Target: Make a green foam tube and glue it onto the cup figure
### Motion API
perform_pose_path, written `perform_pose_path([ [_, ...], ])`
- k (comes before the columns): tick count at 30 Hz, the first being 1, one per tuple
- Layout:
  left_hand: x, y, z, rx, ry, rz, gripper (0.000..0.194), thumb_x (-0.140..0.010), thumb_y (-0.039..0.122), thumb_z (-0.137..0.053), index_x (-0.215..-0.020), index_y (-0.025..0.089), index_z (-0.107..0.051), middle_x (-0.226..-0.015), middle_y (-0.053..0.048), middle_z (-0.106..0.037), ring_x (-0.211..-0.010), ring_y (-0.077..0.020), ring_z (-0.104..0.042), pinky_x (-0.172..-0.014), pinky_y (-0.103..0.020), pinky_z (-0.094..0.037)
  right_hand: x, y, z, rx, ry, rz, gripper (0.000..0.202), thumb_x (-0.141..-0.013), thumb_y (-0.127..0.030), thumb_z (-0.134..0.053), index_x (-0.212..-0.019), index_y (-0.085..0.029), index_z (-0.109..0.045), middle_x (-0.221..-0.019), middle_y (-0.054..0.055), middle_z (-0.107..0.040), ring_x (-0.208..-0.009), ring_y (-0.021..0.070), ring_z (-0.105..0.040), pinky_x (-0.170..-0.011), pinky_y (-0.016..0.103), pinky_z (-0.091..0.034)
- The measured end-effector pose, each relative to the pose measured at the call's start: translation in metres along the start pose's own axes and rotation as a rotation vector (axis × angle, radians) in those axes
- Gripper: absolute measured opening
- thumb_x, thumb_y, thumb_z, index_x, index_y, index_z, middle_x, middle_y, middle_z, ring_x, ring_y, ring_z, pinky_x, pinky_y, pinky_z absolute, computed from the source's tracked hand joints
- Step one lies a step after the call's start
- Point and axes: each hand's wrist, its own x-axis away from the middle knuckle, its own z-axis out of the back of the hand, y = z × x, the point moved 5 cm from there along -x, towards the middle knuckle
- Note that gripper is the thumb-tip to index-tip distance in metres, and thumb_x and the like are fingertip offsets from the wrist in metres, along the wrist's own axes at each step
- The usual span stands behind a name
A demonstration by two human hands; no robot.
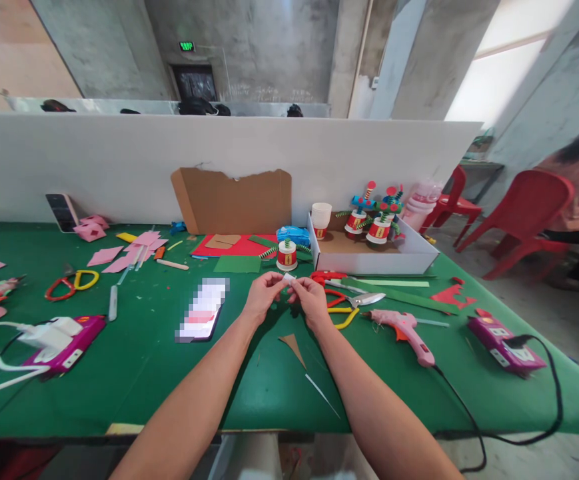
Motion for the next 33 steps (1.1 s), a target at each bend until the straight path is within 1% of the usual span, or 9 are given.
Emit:
perform_pose_path([
  [3, -0.001, 0.001, 0.003, -0.079, 0.017, -0.028, 0.033, -0.055, 0.041, -0.076, -0.061, 0.014, -0.058, -0.049, 0.005, -0.05, -0.043, -0.005, -0.038, -0.042, -0.019, -0.028, 0.001, -0.002, 0.0, 0.122, -0.035, 0.031, 0.027, -0.067, -0.043, -0.063, -0.063, -0.017, -0.057, -0.052, -0.003, -0.056, -0.04, 0.0078, -0.046, -0.042, 0.021, -0.039],
  [6, -0.002, 0.003, 0.005, -0.125, 0.011, -0.04, 0.031, -0.056, 0.043, -0.074, -0.06, 0.014, -0.061, -0.048, 0.005, -0.049, -0.043, -0.0054, -0.036, -0.043, -0.02, -0.026, 0.0, -0.007, 0.005, 0.25, 0.031, 0.117, 0.028, -0.074, -0.044, -0.057, -0.064, -0.018, -0.057, -0.053, -0.004, -0.052, -0.04, 0.0076, -0.042, -0.04, 0.021, -0.036],
  [9, -0.002, 0.004, 0.005, -0.148, -0.046, -0.036, 0.031, -0.057, 0.044, -0.072, -0.064, 0.014, -0.065, -0.05, 0.004, -0.051, -0.044, -0.0061, -0.036, -0.043, -0.021, -0.026, 0.0, -0.012, 0.006, 0.267, 0.031, 0.184, 0.027, -0.077, -0.043, -0.053, -0.087, -0.019, -0.063, -0.072, -0.001, -0.06, -0.049, 0.0088, -0.047, -0.043, 0.02, -0.04],
  [12, -0.002, 0.005, 0.004, -0.15, -0.095, -0.033, 0.031, -0.058, 0.044, -0.071, -0.064, 0.014, -0.066, -0.054, 0.003, -0.054, -0.046, -0.0067, -0.038, -0.046, -0.021, -0.029, -0.001, -0.008, 0.0, 0.191, -0.093, 0.127, 0.038, -0.076, -0.042, -0.055, -0.109, -0.022, -0.061, -0.091, 0.002, -0.062, -0.06, 0.0101, -0.053, -0.049, 0.021, -0.047],
  [17, -0.001, 0.006, 0.003, -0.166, -0.108, -0.044, 0.03, -0.062, 0.043, -0.067, -0.063, 0.013, -0.064, -0.051, 0.004, -0.051, -0.047, -0.0069, -0.039, -0.047, -0.02, -0.03, 0.0, 0.002, -0.009, 0.02, -0.247, -0.02, 0.039, -0.073, -0.042, -0.062, -0.105, -0.021, -0.065, -0.073, -0.001, -0.06, -0.058, 0.0097, -0.055, -0.056, 0.024, -0.051],
  [20, -0.002, 0.004, 0.002, -0.169, -0.121, -0.03, 0.03, -0.065, 0.043, -0.064, -0.061, 0.013, -0.062, -0.048, 0.004, -0.048, -0.046, -0.007, -0.039, -0.046, -0.02, -0.03, -0.002, 0.004, -0.007, -0.015, -0.226, -0.016, 0.04, -0.07, -0.042, -0.066, -0.103, -0.02, -0.067, -0.067, -0.002, -0.059, -0.056, 0.0098, -0.054, -0.057, 0.025, -0.052],
  [25, -0.003, 0.005, 0.005, -0.185, -0.049, -0.056, 0.027, -0.068, 0.041, -0.061, -0.07, 0.014, -0.064, -0.059, 0.001, -0.058, -0.05, -0.009, -0.048, -0.05, -0.021, -0.038, -0.006, 0.006, -0.002, 0.038, -0.131, 0.025, 0.041, -0.072, -0.04, -0.063, -0.107, -0.018, -0.067, -0.067, -0.001, -0.061, -0.056, 0.0114, -0.054, -0.058, 0.028, -0.053],
  [29, -0.004, 0.009, 0.007, -0.312, -0.017, -0.143, 0.021, -0.069, 0.036, -0.059, -0.071, 0.015, -0.065, -0.06, 0.0, -0.061, -0.052, -0.0106, -0.051, -0.052, -0.022, -0.041, -0.007, 0.006, -0.001, 0.117, -0.126, 0.052, 0.041, -0.073, -0.036, -0.061, -0.11, -0.018, -0.066, -0.079, 0.002, -0.067, -0.063, 0.0137, -0.06, -0.065, 0.031, -0.056],
  [33, -0.004, 0.008, 0.007, -0.343, -0.023, -0.169, 0.019, -0.071, 0.031, -0.057, -0.075, 0.015, -0.067, -0.061, 0.0, -0.063, -0.052, -0.0113, -0.053, -0.053, -0.022, -0.043, -0.006, 0.002, 0.0, 0.276, -0.124, 0.158, 0.041, -0.077, -0.033, -0.056, -0.115, -0.021, -0.063, -0.09, 0.004, -0.068, -0.065, 0.0146, -0.063, -0.065, 0.031, -0.057],
])
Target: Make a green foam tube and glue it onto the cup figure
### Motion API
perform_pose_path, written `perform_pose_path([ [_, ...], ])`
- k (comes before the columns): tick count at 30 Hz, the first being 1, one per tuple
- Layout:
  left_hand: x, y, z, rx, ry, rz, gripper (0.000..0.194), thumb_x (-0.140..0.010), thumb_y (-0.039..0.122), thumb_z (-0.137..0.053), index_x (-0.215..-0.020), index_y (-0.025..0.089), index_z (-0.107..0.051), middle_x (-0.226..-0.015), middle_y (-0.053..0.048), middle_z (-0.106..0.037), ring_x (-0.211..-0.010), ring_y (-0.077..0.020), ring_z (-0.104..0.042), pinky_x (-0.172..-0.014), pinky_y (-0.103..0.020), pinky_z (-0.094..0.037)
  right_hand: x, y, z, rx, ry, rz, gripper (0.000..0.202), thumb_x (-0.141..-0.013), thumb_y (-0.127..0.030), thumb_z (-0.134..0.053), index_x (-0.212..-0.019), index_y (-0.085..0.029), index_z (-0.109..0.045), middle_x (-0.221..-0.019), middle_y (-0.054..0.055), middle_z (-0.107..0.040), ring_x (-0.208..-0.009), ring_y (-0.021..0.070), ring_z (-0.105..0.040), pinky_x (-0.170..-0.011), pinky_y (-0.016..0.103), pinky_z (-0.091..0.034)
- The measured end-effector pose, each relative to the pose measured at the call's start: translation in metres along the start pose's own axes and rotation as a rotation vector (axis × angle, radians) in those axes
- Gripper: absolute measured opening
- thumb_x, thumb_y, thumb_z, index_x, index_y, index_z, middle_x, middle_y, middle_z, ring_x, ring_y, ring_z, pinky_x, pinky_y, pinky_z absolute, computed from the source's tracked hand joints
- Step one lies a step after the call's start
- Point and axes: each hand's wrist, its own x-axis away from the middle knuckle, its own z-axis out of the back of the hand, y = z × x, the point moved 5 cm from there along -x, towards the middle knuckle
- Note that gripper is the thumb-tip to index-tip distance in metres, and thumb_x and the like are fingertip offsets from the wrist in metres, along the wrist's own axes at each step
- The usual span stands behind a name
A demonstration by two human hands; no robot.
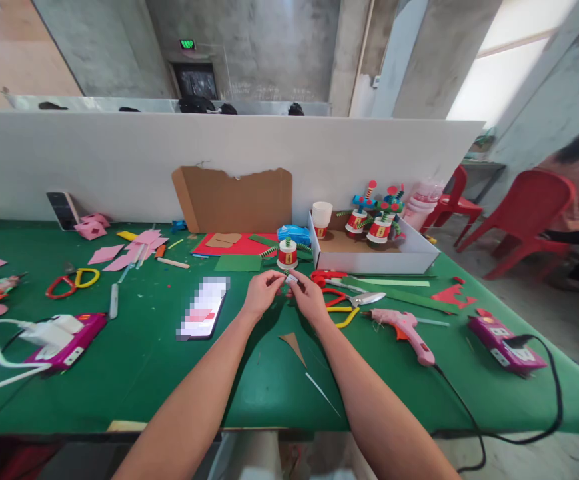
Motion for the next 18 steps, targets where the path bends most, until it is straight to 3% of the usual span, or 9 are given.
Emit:
perform_pose_path([
  [6, 0.0, 0.001, 0.002, -0.136, 0.012, -0.031, 0.017, -0.072, 0.029, -0.059, -0.076, 0.016, -0.069, -0.06, 0.0, -0.064, -0.054, -0.0123, -0.055, -0.054, -0.022, -0.043, 0.002, -0.002, 0.001, 0.214, 0.004, 0.116, 0.038, -0.081, -0.029, -0.051, -0.115, -0.021, -0.063, -0.098, 0.007, -0.068, -0.069, 0.0158, -0.064, -0.064, 0.03, -0.056],
  [11, 0.001, 0.004, 0.004, -0.224, 0.035, -0.056, 0.013, -0.072, 0.027, -0.06, -0.071, 0.018, -0.07, -0.058, 0.0, -0.065, -0.054, -0.0122, -0.056, -0.055, -0.022, -0.042, 0.002, -0.006, 0.002, 0.43, 0.019, 0.248, 0.038, -0.078, -0.019, -0.053, -0.115, -0.021, -0.064, -0.1, 0.007, -0.068, -0.083, 0.018, -0.063, -0.078, 0.033, -0.053],
  [14, 0.001, 0.001, 0.003, -0.144, 0.035, -0.005, 0.013, -0.07, 0.028, -0.061, -0.07, 0.018, -0.069, -0.057, 0.001, -0.064, -0.052, -0.0113, -0.054, -0.054, -0.022, -0.041, 0.004, -0.011, 0.0, 0.514, -0.014, 0.317, 0.039, -0.078, -0.014, -0.051, -0.115, -0.02, -0.063, -0.103, 0.01, -0.067, -0.093, 0.0198, -0.061, -0.086, 0.035, -0.049],
  [18, 0.001, -0.012, 0.001, 0.136, 0.001, 0.177, 0.02, -0.061, 0.033, -0.069, -0.069, 0.014, -0.068, -0.054, 0.001, -0.059, -0.045, -0.008, -0.046, -0.046, -0.021, -0.036, 0.007, -0.014, -0.003, 0.542, -0.047, 0.362, 0.044, -0.078, -0.008, -0.048, -0.118, -0.019, -0.061, -0.109, 0.011, -0.064, -0.1, 0.0199, -0.059, -0.091, 0.035, -0.046],
])
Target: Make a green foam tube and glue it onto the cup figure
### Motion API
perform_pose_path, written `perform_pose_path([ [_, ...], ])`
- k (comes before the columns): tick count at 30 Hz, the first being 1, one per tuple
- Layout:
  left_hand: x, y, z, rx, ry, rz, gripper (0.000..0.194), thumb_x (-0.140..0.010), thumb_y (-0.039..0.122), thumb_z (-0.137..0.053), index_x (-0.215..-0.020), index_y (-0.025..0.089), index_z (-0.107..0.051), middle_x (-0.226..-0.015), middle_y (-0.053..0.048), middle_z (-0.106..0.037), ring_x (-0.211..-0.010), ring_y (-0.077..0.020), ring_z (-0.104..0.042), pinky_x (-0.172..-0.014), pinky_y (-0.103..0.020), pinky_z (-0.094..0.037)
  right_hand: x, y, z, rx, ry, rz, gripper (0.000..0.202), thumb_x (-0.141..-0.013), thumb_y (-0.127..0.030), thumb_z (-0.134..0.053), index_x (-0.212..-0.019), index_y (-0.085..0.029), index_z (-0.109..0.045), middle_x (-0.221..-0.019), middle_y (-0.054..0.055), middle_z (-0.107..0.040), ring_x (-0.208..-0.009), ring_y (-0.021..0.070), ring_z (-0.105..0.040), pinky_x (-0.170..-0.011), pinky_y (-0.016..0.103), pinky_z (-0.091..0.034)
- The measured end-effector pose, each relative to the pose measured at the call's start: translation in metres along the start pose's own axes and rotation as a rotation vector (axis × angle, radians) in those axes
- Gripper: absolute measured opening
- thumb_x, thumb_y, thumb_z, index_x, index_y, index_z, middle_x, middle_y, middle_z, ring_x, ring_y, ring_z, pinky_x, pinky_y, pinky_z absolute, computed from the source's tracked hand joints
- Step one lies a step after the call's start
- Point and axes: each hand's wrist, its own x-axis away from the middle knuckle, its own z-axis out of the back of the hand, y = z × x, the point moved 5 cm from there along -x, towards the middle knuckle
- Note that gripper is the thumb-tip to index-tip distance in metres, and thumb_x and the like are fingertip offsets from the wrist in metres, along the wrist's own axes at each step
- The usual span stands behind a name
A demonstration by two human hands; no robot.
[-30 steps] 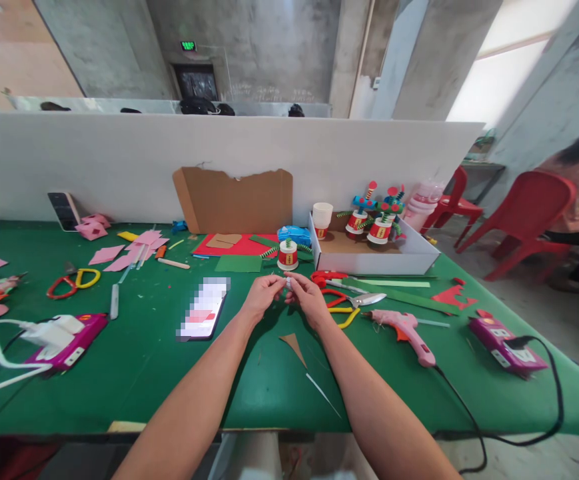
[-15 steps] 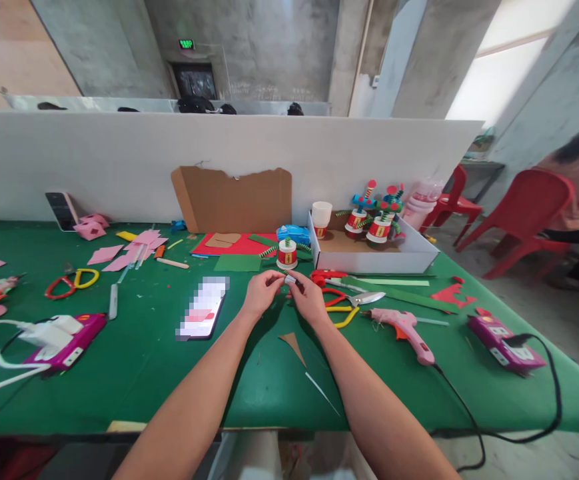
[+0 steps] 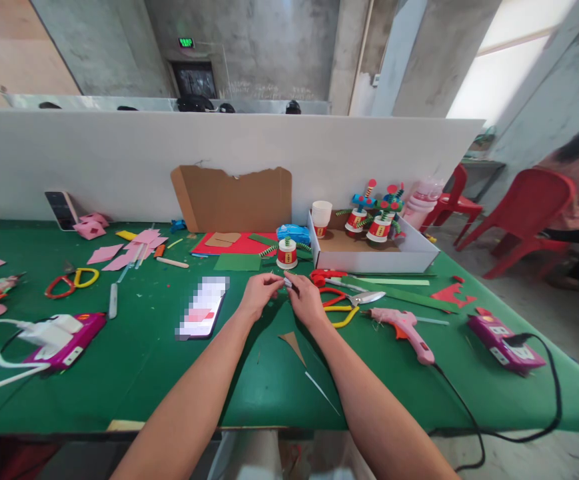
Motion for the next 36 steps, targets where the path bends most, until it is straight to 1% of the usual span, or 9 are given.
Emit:
perform_pose_path([
  [5, -0.001, -0.009, -0.002, 0.179, -0.041, 0.115, 0.033, -0.049, 0.036, -0.076, -0.068, 0.012, -0.066, -0.054, 0.001, -0.057, -0.043, -0.0059, -0.043, -0.044, -0.021, -0.032, 0.002, 0.0, -0.003, 0.021, -0.004, 0.006, 0.045, -0.08, -0.009, -0.046, -0.121, -0.02, -0.059, -0.11, 0.011, -0.063, -0.1, 0.0195, -0.058, -0.093, 0.035, -0.045],
  [12, 0.0, -0.009, -0.005, 0.211, 0.01, 0.121, 0.023, -0.052, 0.032, -0.07, -0.061, 0.013, -0.061, -0.045, 0.005, -0.049, -0.041, -0.0062, -0.042, -0.043, -0.02, -0.031, 0.003, -0.004, -0.005, 0.078, -0.034, 0.0, 0.045, -0.082, -0.01, -0.043, -0.124, -0.016, -0.057, -0.111, 0.014, -0.061, -0.1, 0.0206, -0.058, -0.092, 0.034, -0.045],
  [14, 0.002, -0.007, -0.004, 0.142, 0.041, 0.11, 0.016, -0.057, 0.028, -0.066, -0.061, 0.013, -0.061, -0.046, 0.005, -0.05, -0.041, -0.0067, -0.042, -0.044, -0.021, -0.032, 0.004, -0.004, -0.006, 0.106, -0.047, -0.017, 0.045, -0.081, -0.01, -0.043, -0.124, -0.014, -0.057, -0.112, 0.015, -0.06, -0.098, 0.0208, -0.058, -0.09, 0.033, -0.046],
  [17, 0.004, 0.001, 0.0, -0.141, 0.107, 0.016, 0.007, -0.061, 0.021, -0.06, -0.061, 0.015, -0.063, -0.049, 0.003, -0.054, -0.044, -0.0088, -0.046, -0.048, -0.022, -0.034, 0.004, -0.003, -0.008, 0.14, -0.053, -0.044, 0.045, -0.082, -0.01, -0.041, -0.124, -0.015, -0.058, -0.111, 0.014, -0.061, -0.095, 0.0205, -0.06, -0.088, 0.032, -0.047],
  [20, 0.007, 0.015, -0.001, -0.447, 0.162, -0.143, 0.008, -0.063, 0.015, -0.058, -0.058, 0.017, -0.063, -0.055, 0.0, -0.06, -0.053, -0.0118, -0.052, -0.056, -0.023, -0.036, 0.005, -0.001, -0.008, 0.155, -0.034, -0.065, 0.043, -0.084, -0.011, -0.041, -0.122, -0.019, -0.06, -0.109, 0.013, -0.062, -0.093, 0.0198, -0.06, -0.087, 0.032, -0.047],
  [22, 0.009, 0.02, -0.003, -0.55, 0.17, -0.202, 0.01, -0.065, 0.013, -0.057, -0.058, 0.017, -0.063, -0.058, -0.001, -0.062, -0.057, -0.0128, -0.053, -0.058, -0.024, -0.036, 0.005, 0.001, -0.008, 0.164, -0.028, -0.077, 0.043, -0.084, -0.011, -0.041, -0.121, -0.019, -0.06, -0.108, 0.013, -0.063, -0.091, 0.0198, -0.061, -0.087, 0.032, -0.047],
  [27, 0.01, 0.019, -0.008, -0.689, 0.172, -0.264, 0.013, -0.068, 0.012, -0.054, -0.06, 0.017, -0.063, -0.063, -0.002, -0.063, -0.059, -0.0133, -0.052, -0.06, -0.024, -0.036, 0.005, 0.005, -0.01, 0.186, -0.033, -0.101, 0.043, -0.082, -0.011, -0.042, -0.12, -0.018, -0.06, -0.107, 0.013, -0.062, -0.089, 0.0201, -0.061, -0.085, 0.032, -0.048],
  [31, 0.007, 0.017, -0.005, -0.784, 0.212, -0.3, 0.015, -0.067, 0.01, -0.052, -0.059, 0.018, -0.061, -0.064, -0.002, -0.061, -0.059, -0.0133, -0.051, -0.06, -0.023, -0.035, 0.005, 0.009, -0.008, 0.182, -0.01, -0.127, 0.043, -0.08, -0.01, -0.045, -0.119, -0.019, -0.061, -0.105, 0.013, -0.063, -0.088, 0.0211, -0.061, -0.084, 0.033, -0.048],
  [36, 0.006, 0.018, 0.006, -0.73, 0.249, -0.272, 0.011, -0.068, 0.011, -0.052, -0.061, 0.019, -0.055, -0.065, -0.001, -0.06, -0.061, -0.0135, -0.052, -0.062, -0.024, -0.036, 0.002, 0.015, 0.0, 0.014, 0.072, -0.167, 0.036, -0.077, -0.012, -0.049, -0.11, -0.017, -0.064, -0.104, 0.013, -0.062, -0.09, 0.0218, -0.06, -0.084, 0.037, -0.05],
])
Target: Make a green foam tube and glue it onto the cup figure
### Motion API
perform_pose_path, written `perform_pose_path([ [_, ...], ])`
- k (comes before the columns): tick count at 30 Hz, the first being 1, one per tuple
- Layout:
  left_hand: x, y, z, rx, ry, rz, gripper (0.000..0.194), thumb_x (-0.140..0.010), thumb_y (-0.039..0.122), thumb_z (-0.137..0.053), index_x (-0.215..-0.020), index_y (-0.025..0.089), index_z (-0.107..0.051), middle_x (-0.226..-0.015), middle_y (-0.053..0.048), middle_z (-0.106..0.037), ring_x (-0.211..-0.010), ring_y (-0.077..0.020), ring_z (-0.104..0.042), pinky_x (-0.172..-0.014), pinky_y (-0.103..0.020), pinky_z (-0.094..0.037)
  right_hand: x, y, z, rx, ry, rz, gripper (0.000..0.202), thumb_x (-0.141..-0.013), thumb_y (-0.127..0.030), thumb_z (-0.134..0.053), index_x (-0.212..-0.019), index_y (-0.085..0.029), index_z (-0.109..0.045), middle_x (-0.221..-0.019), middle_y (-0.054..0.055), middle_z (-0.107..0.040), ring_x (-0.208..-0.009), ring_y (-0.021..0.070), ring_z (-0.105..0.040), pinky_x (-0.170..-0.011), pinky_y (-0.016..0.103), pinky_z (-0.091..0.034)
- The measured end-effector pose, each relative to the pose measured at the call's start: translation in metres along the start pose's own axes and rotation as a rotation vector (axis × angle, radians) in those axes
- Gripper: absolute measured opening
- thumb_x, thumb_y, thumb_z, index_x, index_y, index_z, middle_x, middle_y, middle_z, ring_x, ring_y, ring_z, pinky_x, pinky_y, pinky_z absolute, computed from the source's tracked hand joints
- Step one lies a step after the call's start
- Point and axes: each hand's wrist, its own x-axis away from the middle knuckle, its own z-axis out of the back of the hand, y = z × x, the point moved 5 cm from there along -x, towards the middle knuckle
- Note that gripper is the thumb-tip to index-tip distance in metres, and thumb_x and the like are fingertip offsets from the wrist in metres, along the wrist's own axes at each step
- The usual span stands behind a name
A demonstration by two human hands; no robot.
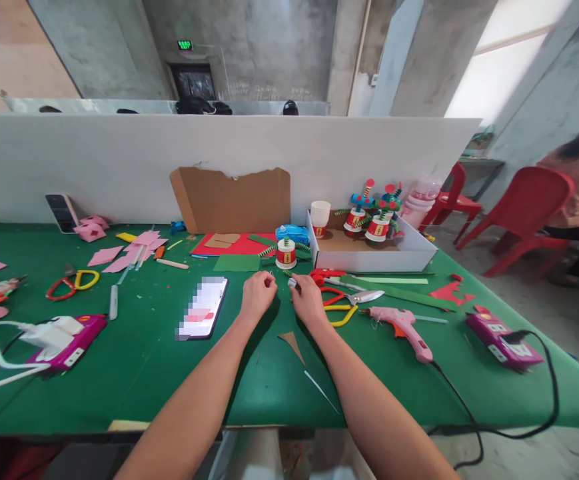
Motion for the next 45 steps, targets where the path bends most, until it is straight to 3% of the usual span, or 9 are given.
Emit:
perform_pose_path([
  [5, 0.001, -0.001, 0.003, 0.193, -0.007, 0.043, 0.011, -0.079, 0.018, -0.042, -0.07, 0.021, -0.045, -0.057, 0.004, -0.048, -0.053, -0.0121, -0.046, -0.055, -0.023, -0.033, -0.003, 0.007, -0.006, -0.415, -0.032, -0.17, 0.03, -0.077, -0.026, -0.053, -0.106, -0.022, -0.061, -0.08, 0.002, -0.06, -0.062, 0.014, -0.057, -0.058, 0.029, -0.055],
  [8, 0.001, -0.005, 0.0, 0.296, -0.026, 0.092, 0.014, -0.085, 0.021, -0.034, -0.072, 0.022, -0.038, -0.055, 0.005, -0.043, -0.05, -0.0118, -0.044, -0.052, -0.023, -0.031, -0.004, 0.006, -0.009, -0.579, -0.032, -0.225, 0.028, -0.074, -0.031, -0.058, -0.1, -0.022, -0.057, -0.071, -0.003, -0.057, -0.059, 0.0122, -0.057, -0.058, 0.027, -0.055],
  [16, 0.0, -0.006, -0.005, 0.398, -0.076, 0.074, 0.02, -0.091, 0.028, -0.03, -0.071, 0.023, -0.033, -0.054, 0.006, -0.041, -0.047, -0.0117, -0.041, -0.051, -0.023, -0.03, -0.004, -0.006, -0.006, -0.764, -0.044, -0.222, 0.03, -0.068, -0.039, -0.064, -0.088, -0.022, -0.051, -0.078, -0.003, -0.056, -0.059, 0.0098, -0.056, -0.056, 0.025, -0.052],
  [20, 0.001, 0.0, 0.001, 0.294, -0.055, 0.019, 0.032, -0.091, 0.034, -0.033, -0.062, 0.022, -0.036, -0.05, 0.005, -0.039, -0.049, -0.0119, -0.041, -0.054, -0.024, -0.031, -0.004, -0.008, -0.005, -0.777, -0.043, -0.223, 0.03, -0.068, -0.039, -0.065, -0.088, -0.022, -0.05, -0.077, -0.004, -0.055, -0.058, 0.0096, -0.056, -0.056, 0.025, -0.052],
  [22, 0.0, 0.003, 0.005, 0.256, -0.024, -0.017, 0.032, -0.088, 0.035, -0.042, -0.06, 0.02, -0.045, -0.055, 0.003, -0.046, -0.052, -0.0115, -0.044, -0.057, -0.024, -0.034, -0.004, -0.008, -0.006, -0.783, -0.046, -0.229, 0.03, -0.068, -0.039, -0.065, -0.088, -0.022, -0.05, -0.077, -0.004, -0.056, -0.058, 0.0094, -0.055, -0.055, 0.025, -0.052],
  [26, -0.003, 0.003, 0.007, 0.367, 0.01, -0.031, 0.016, -0.078, 0.029, -0.054, -0.08, 0.018, -0.065, -0.085, -0.003, -0.061, -0.062, -0.0107, -0.052, -0.062, -0.023, -0.04, -0.005, -0.007, -0.007, -0.783, -0.055, -0.235, 0.03, -0.067, -0.039, -0.065, -0.086, -0.022, -0.05, -0.078, -0.003, -0.057, -0.058, 0.0096, -0.055, -0.054, 0.024, -0.051],
  [36, 0.004, -0.002, -0.018, 0.881, -0.332, 0.297, 0.033, -0.059, 0.039, -0.071, -0.077, 0.012, -0.071, -0.063, -0.001, -0.06, -0.053, -0.0081, -0.045, -0.049, -0.021, -0.031, -0.005, -0.005, -0.006, -0.708, -0.073, -0.159, 0.027, -0.07, -0.037, -0.062, -0.09, -0.021, -0.053, -0.08, -0.002, -0.06, -0.062, 0.0117, -0.058, -0.064, 0.027, -0.052],
  [41, 0.005, -0.003, -0.025, 1.037, -0.363, 0.387, 0.029, -0.054, 0.036, -0.075, -0.068, 0.011, -0.069, -0.048, 0.003, -0.049, -0.045, -0.0055, -0.035, -0.046, -0.022, -0.025, -0.004, -0.005, -0.005, -0.563, -0.077, -0.162, 0.03, -0.072, -0.039, -0.058, -0.095, -0.02, -0.054, -0.089, 0.002, -0.062, -0.06, 0.0122, -0.057, -0.061, 0.028, -0.052],
  [45, 0.004, -0.006, -0.028, 1.048, -0.325, 0.4, 0.025, -0.054, 0.034, -0.074, -0.064, 0.012, -0.067, -0.042, 0.006, -0.043, -0.042, -0.005, -0.032, -0.045, -0.022, -0.023, 0.008, -0.02, 0.029, -0.257, 0.04, -0.153, 0.032, -0.076, -0.037, -0.054, -0.103, -0.018, -0.056, -0.103, 0.01, -0.06, -0.064, 0.0142, -0.057, -0.06, 0.031, -0.052],
])
